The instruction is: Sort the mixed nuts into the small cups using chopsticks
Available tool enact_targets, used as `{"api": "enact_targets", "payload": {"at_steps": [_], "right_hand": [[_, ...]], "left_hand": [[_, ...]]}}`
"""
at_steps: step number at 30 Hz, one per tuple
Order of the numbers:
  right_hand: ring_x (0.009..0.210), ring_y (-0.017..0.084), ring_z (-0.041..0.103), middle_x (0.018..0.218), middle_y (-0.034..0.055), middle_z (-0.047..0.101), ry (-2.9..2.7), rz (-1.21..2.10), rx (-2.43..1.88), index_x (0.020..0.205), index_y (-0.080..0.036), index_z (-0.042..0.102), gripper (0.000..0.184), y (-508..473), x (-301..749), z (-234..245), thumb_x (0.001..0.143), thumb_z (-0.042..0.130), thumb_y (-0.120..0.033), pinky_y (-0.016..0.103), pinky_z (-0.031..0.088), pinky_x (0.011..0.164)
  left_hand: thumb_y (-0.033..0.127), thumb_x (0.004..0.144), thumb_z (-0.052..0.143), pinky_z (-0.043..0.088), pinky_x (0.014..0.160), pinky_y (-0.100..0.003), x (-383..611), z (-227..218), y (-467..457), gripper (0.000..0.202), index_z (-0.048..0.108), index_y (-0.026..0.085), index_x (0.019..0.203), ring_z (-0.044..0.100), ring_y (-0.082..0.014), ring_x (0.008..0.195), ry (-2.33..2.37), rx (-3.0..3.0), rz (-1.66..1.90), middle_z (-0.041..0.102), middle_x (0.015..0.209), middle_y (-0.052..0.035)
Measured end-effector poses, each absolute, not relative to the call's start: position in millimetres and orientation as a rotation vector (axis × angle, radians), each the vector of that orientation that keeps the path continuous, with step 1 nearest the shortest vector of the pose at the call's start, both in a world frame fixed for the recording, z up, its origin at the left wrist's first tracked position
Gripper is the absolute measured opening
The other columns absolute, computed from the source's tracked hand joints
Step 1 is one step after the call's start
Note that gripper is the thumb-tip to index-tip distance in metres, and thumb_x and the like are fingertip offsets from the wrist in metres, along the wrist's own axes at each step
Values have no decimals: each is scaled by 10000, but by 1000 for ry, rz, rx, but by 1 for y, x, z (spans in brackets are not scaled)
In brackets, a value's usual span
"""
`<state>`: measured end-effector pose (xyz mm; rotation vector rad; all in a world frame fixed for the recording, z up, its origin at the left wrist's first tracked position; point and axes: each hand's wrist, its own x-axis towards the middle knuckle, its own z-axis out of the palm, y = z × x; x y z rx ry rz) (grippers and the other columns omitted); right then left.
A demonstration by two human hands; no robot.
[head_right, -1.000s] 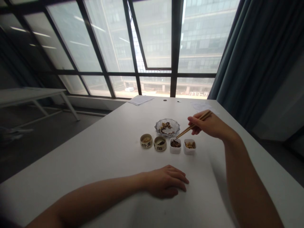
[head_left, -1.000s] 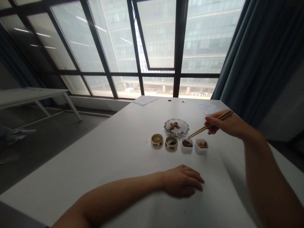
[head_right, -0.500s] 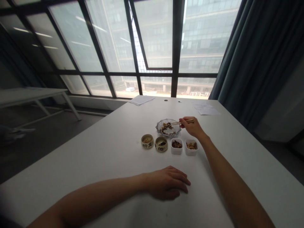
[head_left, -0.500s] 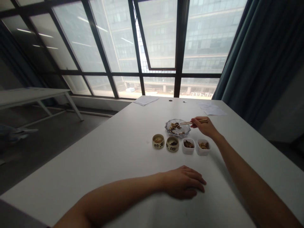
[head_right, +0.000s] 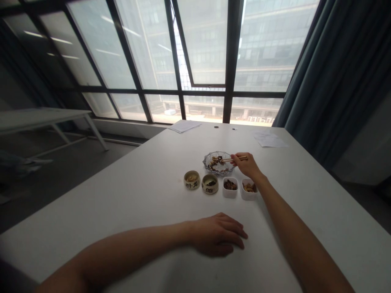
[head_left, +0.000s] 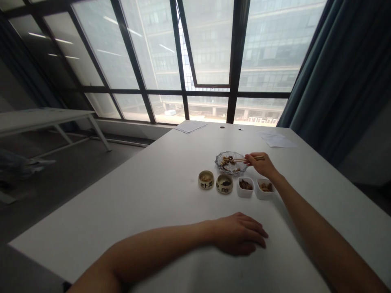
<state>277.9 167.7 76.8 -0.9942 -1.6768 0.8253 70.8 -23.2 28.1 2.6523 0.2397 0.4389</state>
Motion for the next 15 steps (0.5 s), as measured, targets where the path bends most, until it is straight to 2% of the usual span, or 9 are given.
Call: {"api": "enact_targets", "payload": {"at_steps": [7, 11, 15], "right_hand": [[691, 295, 801, 754, 140, 799, -1611, 771, -1027, 780, -145, 784, 516, 165, 280, 92, 809, 784, -660, 385, 687, 680], [680, 287, 801, 785, 148, 802, -1484, 784, -1011, 760, -128, 784, 524, 152, 289, 126, 742, 859, -646, 391, 703, 692], [666, 260, 799, 819, 125, 809, -1416, 765, -1050, 757, -152, 793, 400, 125, 310, 170, 762, 899, -537, 385, 714, 707]], "left_hand": [[321, 960, 515, 348, 1249, -384, 71, 31, -23, 360, 664, 210, 1269, 536, -231, 1433, 239, 2642, 417, 659, 1454, -83], [320, 954, 526, 347, 1251, -399, 71, 32, -23, 352, 665, 226, 1263, 535, -236, 1438, 246, 2626, 403, 656, 1460, -84], [321, 950, 532, 342, 1252, -388, 70, 31, -23, 353, 666, 228, 1264, 534, -235, 1441, 256, 2613, 404, 658, 1455, -80]]}}
